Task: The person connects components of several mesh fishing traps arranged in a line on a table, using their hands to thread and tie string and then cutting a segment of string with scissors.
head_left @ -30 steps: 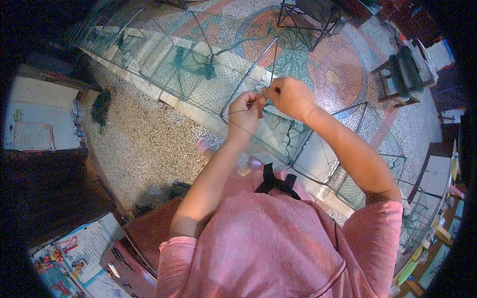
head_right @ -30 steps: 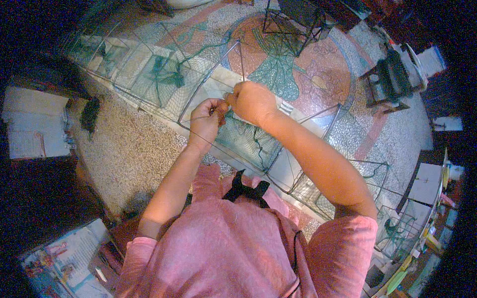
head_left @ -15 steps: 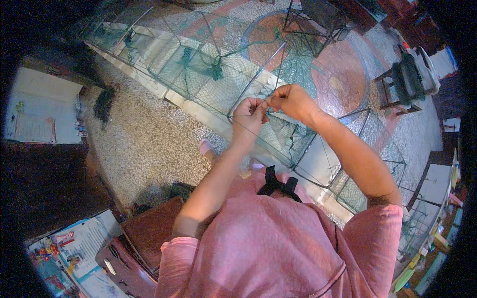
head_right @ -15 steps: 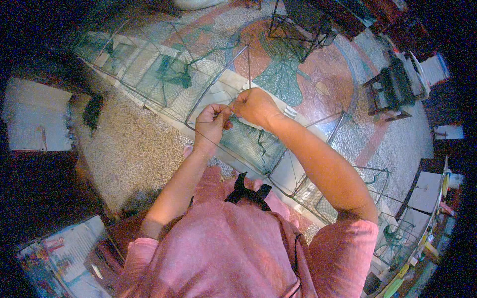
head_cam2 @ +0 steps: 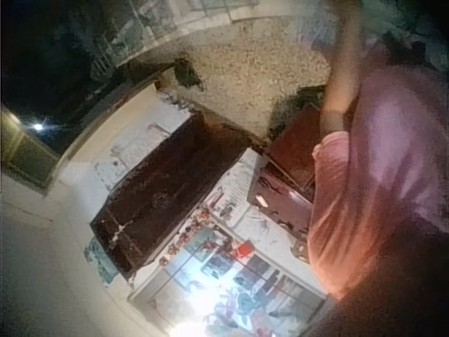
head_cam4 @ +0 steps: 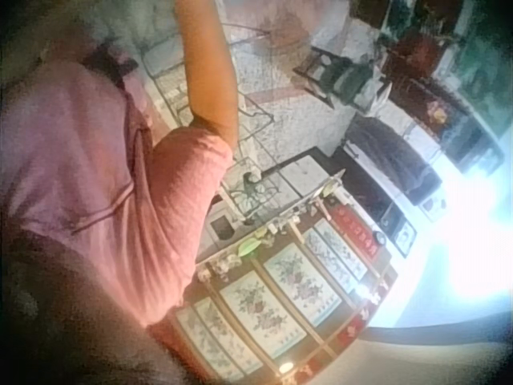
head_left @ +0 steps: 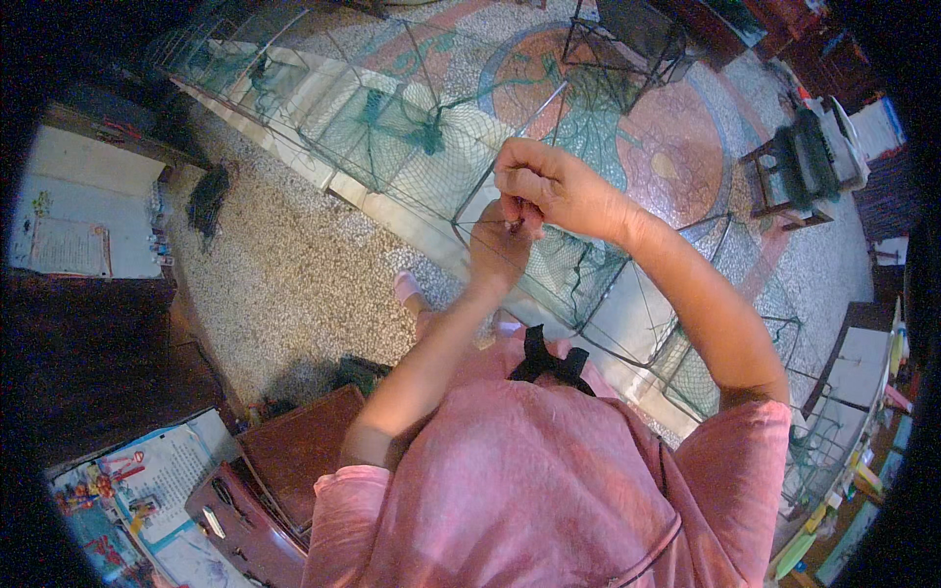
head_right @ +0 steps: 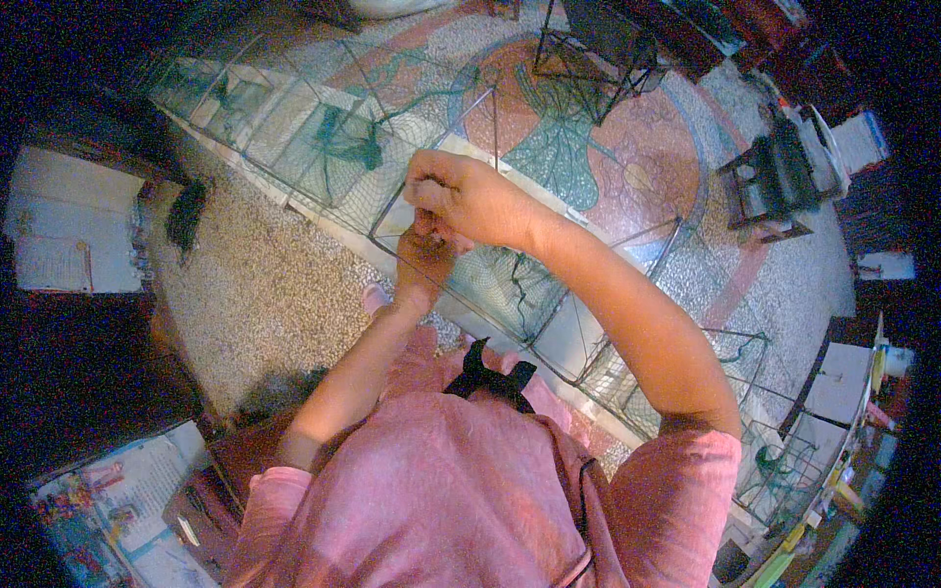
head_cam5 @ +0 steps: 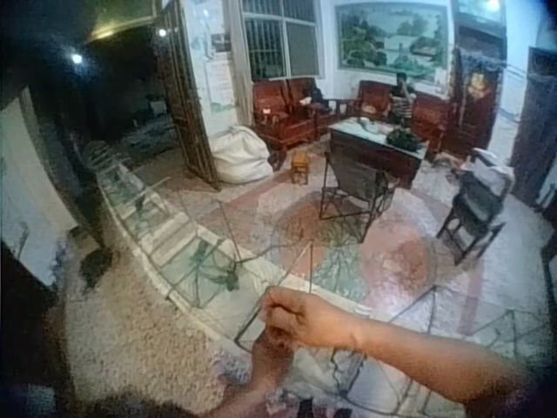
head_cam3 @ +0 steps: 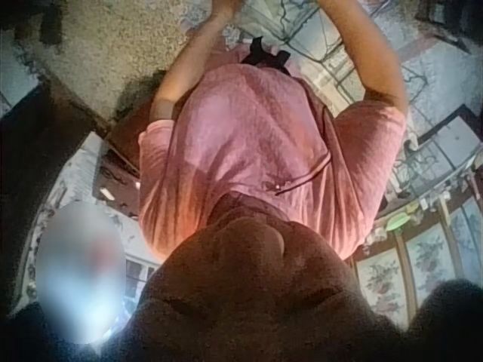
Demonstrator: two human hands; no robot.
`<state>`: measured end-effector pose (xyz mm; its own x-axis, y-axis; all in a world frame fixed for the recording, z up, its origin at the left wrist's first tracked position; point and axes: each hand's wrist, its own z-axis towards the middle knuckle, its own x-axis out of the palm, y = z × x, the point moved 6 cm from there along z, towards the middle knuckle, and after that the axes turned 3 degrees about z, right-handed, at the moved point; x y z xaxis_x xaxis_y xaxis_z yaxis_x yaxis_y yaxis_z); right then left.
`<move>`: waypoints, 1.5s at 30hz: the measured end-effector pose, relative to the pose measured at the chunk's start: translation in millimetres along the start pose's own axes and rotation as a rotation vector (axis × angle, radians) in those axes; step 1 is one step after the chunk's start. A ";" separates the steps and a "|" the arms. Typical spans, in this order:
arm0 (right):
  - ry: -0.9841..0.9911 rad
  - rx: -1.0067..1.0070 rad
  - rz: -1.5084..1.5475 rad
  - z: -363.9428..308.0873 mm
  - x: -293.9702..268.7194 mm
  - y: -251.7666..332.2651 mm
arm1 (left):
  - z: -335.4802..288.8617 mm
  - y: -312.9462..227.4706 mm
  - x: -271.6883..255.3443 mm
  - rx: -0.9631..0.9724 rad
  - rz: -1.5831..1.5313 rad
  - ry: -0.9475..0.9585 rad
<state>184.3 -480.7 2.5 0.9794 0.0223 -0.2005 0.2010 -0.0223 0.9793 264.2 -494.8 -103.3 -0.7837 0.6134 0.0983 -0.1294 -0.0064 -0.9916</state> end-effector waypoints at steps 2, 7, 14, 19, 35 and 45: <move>0.071 0.105 0.150 0.1 6.7 13.6 | 1.1 -13.7 1.9 0.084 0.353 0.031; -0.190 -0.102 0.314 19.7 -14.2 18.2 | 4.0 -1.4 5.1 -0.070 0.130 -0.112; -0.333 -0.135 0.358 25.0 -24.1 15.0 | 6.7 -1.6 8.4 -0.096 0.210 -0.132; -0.493 -0.012 0.314 12.4 -53.8 2.4 | -5.8 11.0 -1.8 -0.078 0.180 -0.010; -0.499 0.753 -0.016 -35.8 -56.4 -55.4 | 71.0 -157.6 -14.9 0.144 0.476 1.451; -0.807 0.433 0.718 29.3 -70.2 -66.0 | 213.7 -91.2 74.2 0.750 0.849 1.146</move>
<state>102.8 -510.0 -48.8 0.5656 -0.7737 0.2855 -0.5677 -0.1142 0.8153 88.0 -617.5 12.5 0.0192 0.4670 -0.8840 -0.4399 -0.7901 -0.4269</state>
